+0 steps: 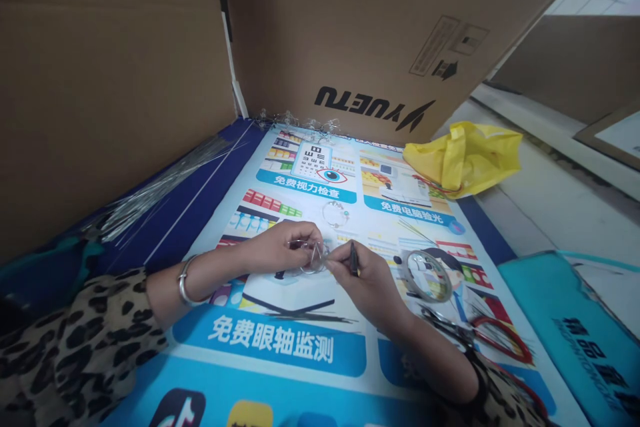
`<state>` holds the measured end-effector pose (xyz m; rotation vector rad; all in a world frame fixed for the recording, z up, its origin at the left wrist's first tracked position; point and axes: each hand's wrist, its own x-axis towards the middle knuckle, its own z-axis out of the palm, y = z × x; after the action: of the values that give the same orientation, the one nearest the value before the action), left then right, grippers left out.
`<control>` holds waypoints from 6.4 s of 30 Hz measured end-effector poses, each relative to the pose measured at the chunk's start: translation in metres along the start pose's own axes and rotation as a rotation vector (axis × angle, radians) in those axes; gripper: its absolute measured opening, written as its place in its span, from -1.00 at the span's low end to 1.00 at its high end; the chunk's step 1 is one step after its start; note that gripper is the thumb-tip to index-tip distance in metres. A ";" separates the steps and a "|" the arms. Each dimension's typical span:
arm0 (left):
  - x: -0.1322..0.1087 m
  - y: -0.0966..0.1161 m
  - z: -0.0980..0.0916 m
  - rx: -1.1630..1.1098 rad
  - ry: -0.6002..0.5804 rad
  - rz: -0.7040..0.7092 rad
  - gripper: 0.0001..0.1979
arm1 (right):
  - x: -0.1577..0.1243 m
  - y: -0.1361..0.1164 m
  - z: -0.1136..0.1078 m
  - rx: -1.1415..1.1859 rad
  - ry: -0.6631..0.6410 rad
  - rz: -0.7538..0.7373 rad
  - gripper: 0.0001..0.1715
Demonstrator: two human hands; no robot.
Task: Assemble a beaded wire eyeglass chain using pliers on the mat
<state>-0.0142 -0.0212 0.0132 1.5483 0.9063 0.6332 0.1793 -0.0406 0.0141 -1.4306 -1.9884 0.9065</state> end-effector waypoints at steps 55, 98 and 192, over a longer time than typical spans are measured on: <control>0.001 -0.003 0.003 -0.243 0.033 0.014 -0.87 | 0.002 0.002 -0.022 -0.544 -0.079 -0.308 -0.65; -0.002 -0.003 0.013 -0.149 -0.150 0.032 -0.44 | 0.006 0.006 -0.007 0.234 0.095 0.012 -0.75; 0.017 -0.034 -0.035 0.260 0.655 -0.050 -0.87 | 0.013 0.003 -0.032 0.017 -0.160 0.016 -0.63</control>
<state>-0.0399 0.0130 -0.0153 1.5575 1.5618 1.0472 0.2005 -0.0203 0.0329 -1.4059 -2.0811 1.0721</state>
